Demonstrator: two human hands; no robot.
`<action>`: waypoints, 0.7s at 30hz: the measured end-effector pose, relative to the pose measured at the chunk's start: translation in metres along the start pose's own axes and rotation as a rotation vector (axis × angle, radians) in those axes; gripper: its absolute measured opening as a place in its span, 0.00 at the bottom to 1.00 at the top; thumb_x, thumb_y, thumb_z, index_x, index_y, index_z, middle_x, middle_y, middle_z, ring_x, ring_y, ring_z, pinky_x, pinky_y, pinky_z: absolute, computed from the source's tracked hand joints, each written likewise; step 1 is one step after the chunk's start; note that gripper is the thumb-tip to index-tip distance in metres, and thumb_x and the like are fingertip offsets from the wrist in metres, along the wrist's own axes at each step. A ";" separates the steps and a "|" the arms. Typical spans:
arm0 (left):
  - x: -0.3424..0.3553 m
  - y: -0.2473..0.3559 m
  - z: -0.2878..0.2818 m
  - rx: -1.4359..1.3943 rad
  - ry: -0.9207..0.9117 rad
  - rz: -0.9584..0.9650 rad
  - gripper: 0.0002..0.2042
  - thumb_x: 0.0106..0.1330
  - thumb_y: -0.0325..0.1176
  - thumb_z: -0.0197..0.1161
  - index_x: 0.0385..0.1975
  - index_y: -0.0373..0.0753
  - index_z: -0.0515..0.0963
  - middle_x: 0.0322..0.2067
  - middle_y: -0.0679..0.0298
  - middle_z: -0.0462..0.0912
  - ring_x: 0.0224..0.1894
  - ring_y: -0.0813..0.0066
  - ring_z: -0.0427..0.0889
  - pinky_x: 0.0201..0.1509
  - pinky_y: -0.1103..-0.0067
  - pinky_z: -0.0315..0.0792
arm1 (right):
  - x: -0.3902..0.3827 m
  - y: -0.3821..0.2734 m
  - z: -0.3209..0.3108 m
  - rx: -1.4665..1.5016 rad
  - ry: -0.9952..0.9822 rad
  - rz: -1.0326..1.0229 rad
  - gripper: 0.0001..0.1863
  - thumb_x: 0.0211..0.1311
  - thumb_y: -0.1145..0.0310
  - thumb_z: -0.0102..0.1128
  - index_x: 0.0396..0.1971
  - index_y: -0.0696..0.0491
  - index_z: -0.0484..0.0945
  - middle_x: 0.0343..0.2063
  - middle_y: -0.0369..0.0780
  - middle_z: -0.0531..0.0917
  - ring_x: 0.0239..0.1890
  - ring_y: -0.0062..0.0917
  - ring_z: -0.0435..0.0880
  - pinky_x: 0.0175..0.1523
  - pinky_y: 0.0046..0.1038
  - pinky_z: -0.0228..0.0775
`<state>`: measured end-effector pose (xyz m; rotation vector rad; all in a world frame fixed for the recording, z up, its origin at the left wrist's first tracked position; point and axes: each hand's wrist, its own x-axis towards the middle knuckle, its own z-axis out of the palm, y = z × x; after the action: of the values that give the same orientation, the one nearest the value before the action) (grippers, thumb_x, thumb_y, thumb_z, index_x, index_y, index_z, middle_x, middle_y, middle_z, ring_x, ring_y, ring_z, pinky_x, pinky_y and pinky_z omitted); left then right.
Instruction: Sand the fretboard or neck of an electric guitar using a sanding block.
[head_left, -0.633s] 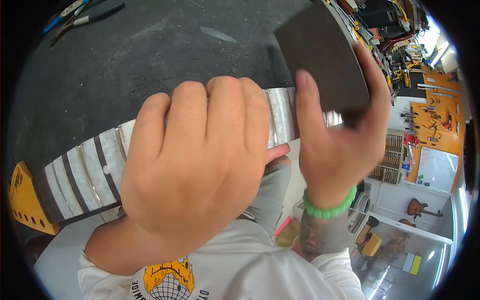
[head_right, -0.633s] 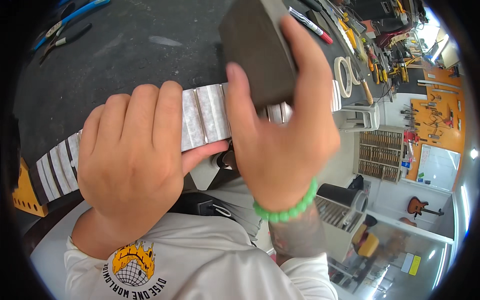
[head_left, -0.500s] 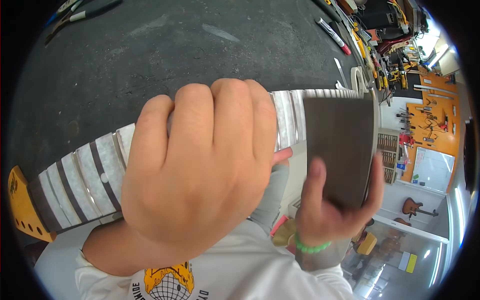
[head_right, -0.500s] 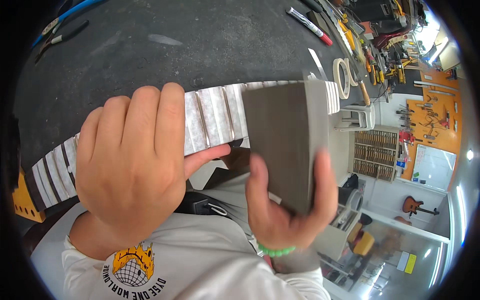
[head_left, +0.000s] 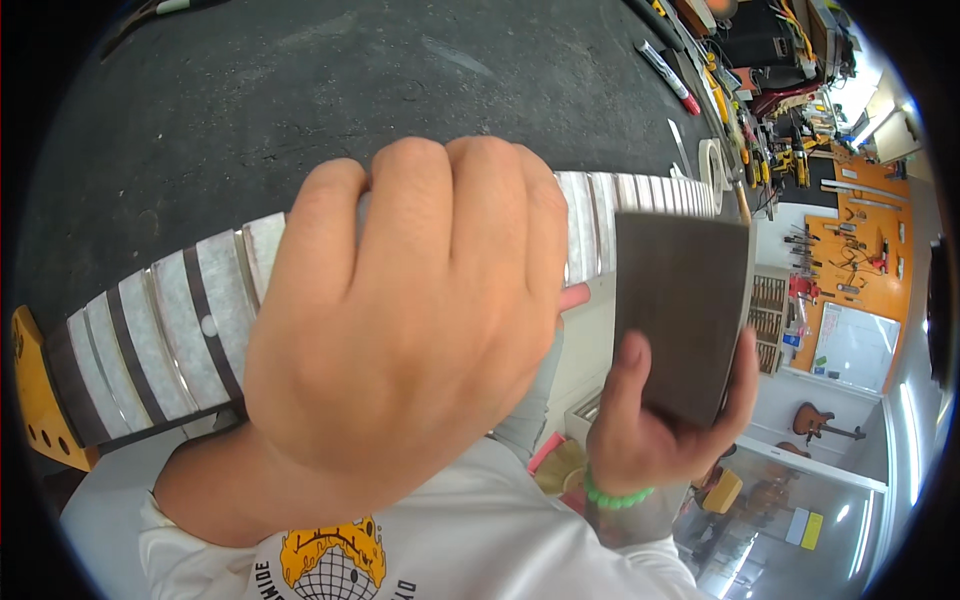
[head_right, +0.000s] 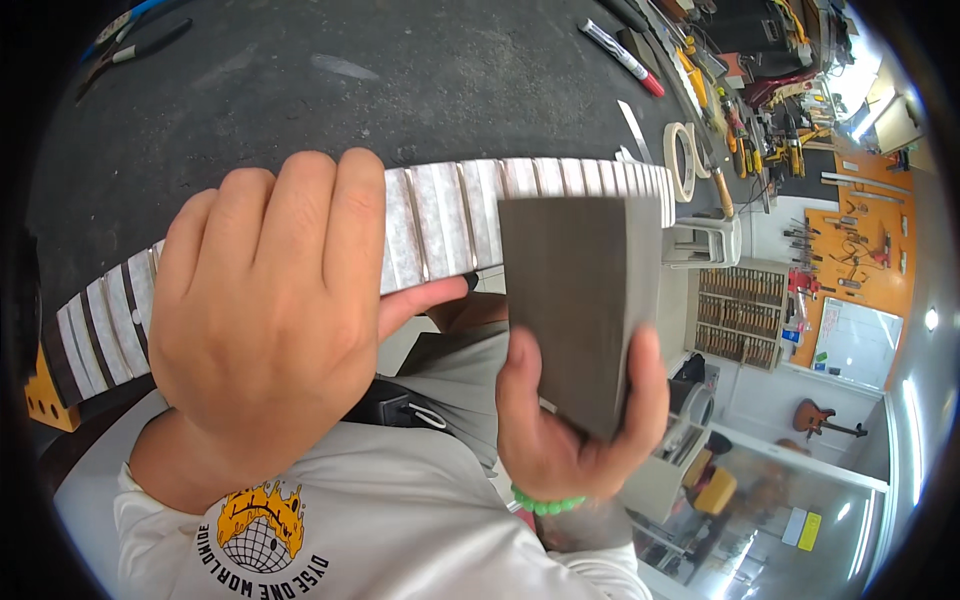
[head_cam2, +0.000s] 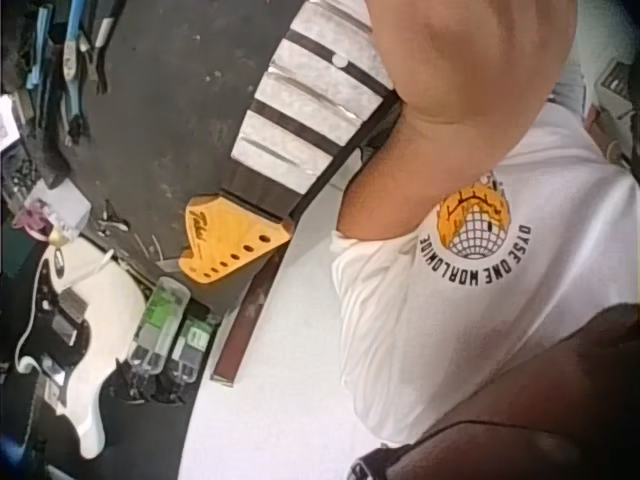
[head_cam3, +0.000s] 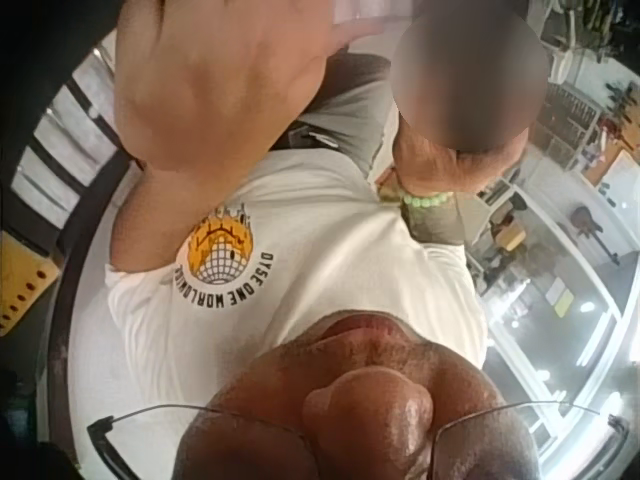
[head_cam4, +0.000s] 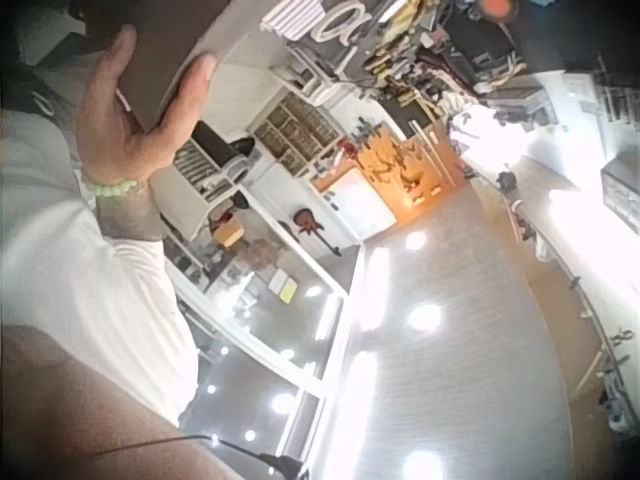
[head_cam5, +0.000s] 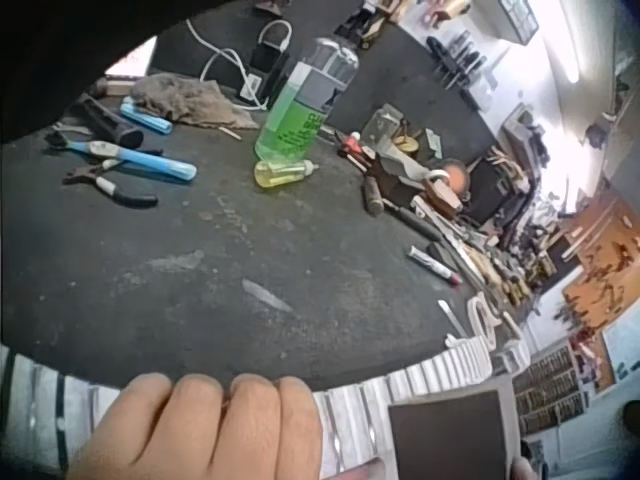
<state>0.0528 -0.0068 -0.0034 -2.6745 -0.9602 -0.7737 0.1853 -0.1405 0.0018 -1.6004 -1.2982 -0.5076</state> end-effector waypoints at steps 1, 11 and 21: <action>0.001 0.002 -0.001 0.001 -0.003 -0.008 0.31 0.48 0.59 0.68 0.42 0.37 0.81 0.32 0.67 0.76 0.33 0.69 0.76 0.39 0.75 0.72 | -0.003 -0.001 -0.003 0.021 0.014 0.033 0.34 0.54 0.82 0.77 0.61 0.68 0.73 0.59 0.50 0.80 0.52 0.35 0.86 0.56 0.31 0.80; -0.001 -0.003 -0.001 0.001 -0.033 -0.012 0.31 0.49 0.60 0.67 0.42 0.37 0.81 0.32 0.67 0.76 0.33 0.70 0.75 0.40 0.75 0.71 | 0.035 0.011 0.023 -0.172 -0.149 -0.031 0.37 0.59 0.83 0.73 0.68 0.64 0.65 0.61 0.51 0.78 0.56 0.35 0.84 0.61 0.33 0.79; 0.008 -0.002 -0.004 -0.101 0.053 -0.023 0.30 0.51 0.61 0.64 0.41 0.37 0.82 0.31 0.67 0.75 0.32 0.71 0.75 0.39 0.75 0.71 | 0.072 0.012 0.046 -0.189 -0.228 -0.072 0.34 0.59 0.82 0.74 0.66 0.62 0.70 0.60 0.48 0.79 0.54 0.29 0.84 0.60 0.28 0.77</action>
<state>0.0549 -0.0026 0.0043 -2.7172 -0.9658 -0.9161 0.2092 -0.0641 0.0336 -1.8141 -1.5193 -0.5156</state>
